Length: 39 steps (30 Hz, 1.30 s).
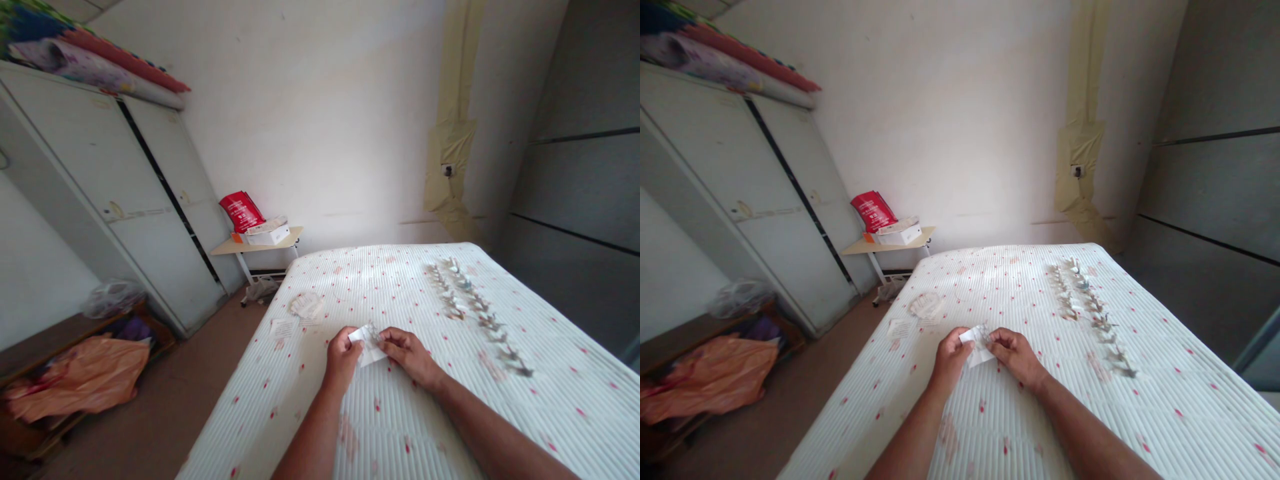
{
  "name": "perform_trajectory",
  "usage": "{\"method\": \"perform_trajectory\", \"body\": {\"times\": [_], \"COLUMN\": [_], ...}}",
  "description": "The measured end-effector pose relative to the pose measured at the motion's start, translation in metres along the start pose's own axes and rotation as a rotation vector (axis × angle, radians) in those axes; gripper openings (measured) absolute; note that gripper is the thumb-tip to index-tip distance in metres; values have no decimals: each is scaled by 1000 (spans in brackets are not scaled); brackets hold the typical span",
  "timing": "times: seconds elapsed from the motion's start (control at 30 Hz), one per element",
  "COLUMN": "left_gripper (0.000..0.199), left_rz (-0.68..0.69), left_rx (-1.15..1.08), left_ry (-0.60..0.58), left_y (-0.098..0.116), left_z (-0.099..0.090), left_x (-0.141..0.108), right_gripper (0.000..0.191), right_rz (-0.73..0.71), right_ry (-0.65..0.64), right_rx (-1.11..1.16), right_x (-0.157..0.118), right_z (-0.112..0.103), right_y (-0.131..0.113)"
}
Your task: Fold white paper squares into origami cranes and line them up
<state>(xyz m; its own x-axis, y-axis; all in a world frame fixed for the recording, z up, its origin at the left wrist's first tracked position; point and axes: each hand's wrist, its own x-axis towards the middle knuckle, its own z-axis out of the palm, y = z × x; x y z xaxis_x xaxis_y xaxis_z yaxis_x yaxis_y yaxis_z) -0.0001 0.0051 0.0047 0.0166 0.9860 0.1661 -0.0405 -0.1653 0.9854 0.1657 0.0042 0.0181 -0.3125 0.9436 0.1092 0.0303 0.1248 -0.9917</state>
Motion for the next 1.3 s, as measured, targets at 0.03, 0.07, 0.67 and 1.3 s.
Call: {"method": "perform_trajectory", "body": {"times": [0.03,0.07,0.67,1.3], "left_gripper": [20,22,49,45], "left_rz": [-5,-12,-48,-74], "left_rx": [-7,-19,-109,-80], "left_ry": [4,7,-35,-16], "left_y": [1,1,4,5], "left_z": [0,1,-1,2], "left_x": [0,0,-3,-3], "right_gripper": [32,32,52,28], "right_rz": [0,-2,-59,-47], "right_ry": [1,3,37,-79], "right_rx": [-5,-7,78,189], "right_x": [0,1,3,2], "right_z": [0,0,-2,1], "right_y": [0,0,8,4]}}
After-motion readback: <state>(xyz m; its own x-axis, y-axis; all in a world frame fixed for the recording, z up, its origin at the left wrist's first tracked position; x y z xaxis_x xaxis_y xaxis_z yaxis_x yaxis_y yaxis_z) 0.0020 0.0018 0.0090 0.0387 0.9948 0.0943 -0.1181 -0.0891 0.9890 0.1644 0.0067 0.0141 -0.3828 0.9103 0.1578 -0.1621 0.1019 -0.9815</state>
